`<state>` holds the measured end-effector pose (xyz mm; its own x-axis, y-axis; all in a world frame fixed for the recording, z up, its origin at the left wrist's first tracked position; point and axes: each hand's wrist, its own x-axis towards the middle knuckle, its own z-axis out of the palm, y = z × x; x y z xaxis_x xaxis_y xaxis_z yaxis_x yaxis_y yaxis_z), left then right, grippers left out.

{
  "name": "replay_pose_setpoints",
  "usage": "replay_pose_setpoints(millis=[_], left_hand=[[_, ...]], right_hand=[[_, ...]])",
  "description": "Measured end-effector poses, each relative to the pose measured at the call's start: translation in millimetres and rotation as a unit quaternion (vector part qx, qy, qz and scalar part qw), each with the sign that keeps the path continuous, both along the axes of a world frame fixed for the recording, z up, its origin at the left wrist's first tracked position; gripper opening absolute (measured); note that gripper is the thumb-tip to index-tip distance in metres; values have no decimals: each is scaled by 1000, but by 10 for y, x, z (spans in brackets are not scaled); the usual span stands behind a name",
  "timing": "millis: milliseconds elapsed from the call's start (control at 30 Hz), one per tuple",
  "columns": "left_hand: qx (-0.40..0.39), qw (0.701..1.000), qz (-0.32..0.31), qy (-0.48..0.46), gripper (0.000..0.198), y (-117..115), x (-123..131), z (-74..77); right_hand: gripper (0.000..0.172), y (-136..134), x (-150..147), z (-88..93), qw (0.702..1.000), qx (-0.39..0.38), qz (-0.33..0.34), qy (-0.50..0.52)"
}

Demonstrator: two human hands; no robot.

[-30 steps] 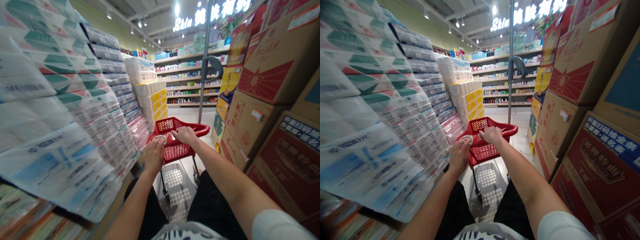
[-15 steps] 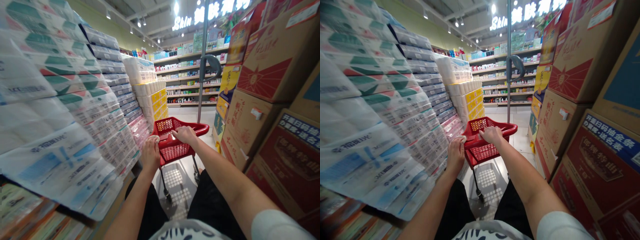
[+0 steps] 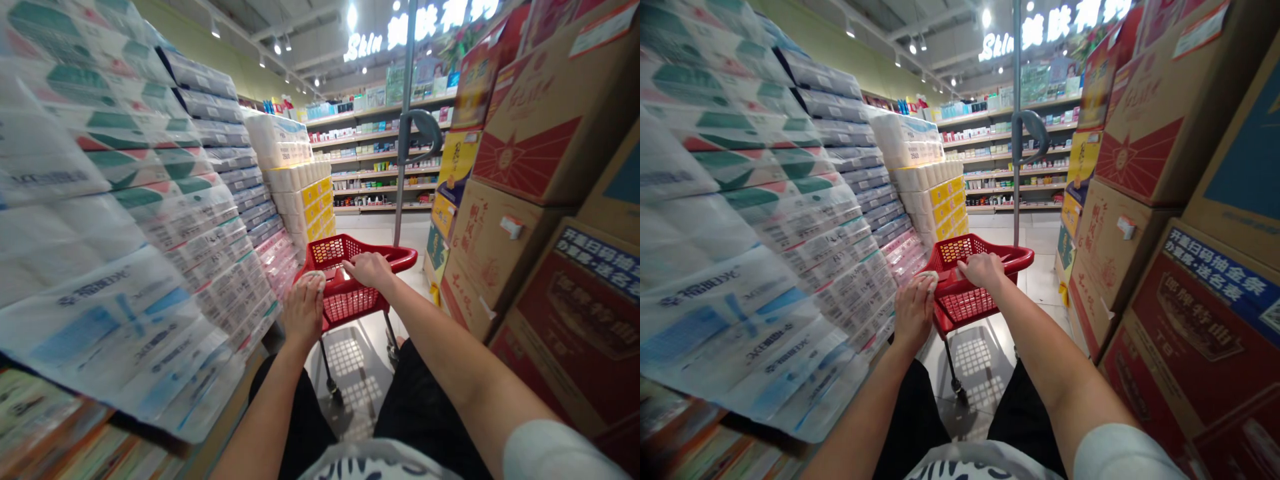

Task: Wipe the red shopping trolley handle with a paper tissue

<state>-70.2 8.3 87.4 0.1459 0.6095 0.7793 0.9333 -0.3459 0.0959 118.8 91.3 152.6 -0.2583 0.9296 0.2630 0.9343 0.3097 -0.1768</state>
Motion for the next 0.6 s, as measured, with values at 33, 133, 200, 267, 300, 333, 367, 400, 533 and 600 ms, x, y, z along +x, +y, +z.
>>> replay_pose_setpoints(millis=[33, 133, 200, 267, 300, 333, 367, 400, 533, 600], left_hand=[[5, 1000, 9, -18, 36, 10, -18, -5], [13, 999, 24, -27, 36, 18, -51, -29], [13, 1000, 16, 4, 35, 4, -62, -54], [16, 1000, 1, 12, 34, -4, -81, -73], [21, 1000, 0, -4, 34, -4, -92, -76], [29, 999, 3, -26, 34, -2, -101, -75], [35, 998, 9, -48, 34, 0, -104, -71], [35, 998, 14, -59, 34, 2, -101, -65], [14, 1000, -7, -1, 28, -3, -59, -51], [16, 1000, -11, -12, 27, 1, -57, -47]], right_hand=[[54, -1, -1, 1, 1000, -4, -1, -1], [56, -9, -3, 6, 1000, -16, -10, -1], [57, -19, -3, 11, 1000, -15, -12, -1], [57, -32, -1, 21, 1000, -14, -7, 0], [57, -40, -1, 28, 1000, -15, -5, 1], [57, -49, -3, 37, 1000, -20, -4, 1], [57, -58, -5, 47, 1000, -23, -4, 1], [57, -68, -9, 58, 1000, -25, -7, 0], [56, -106, -25, 96, 999, -28, -18, -6], [57, -115, -27, 103, 999, -30, -18, -6]])
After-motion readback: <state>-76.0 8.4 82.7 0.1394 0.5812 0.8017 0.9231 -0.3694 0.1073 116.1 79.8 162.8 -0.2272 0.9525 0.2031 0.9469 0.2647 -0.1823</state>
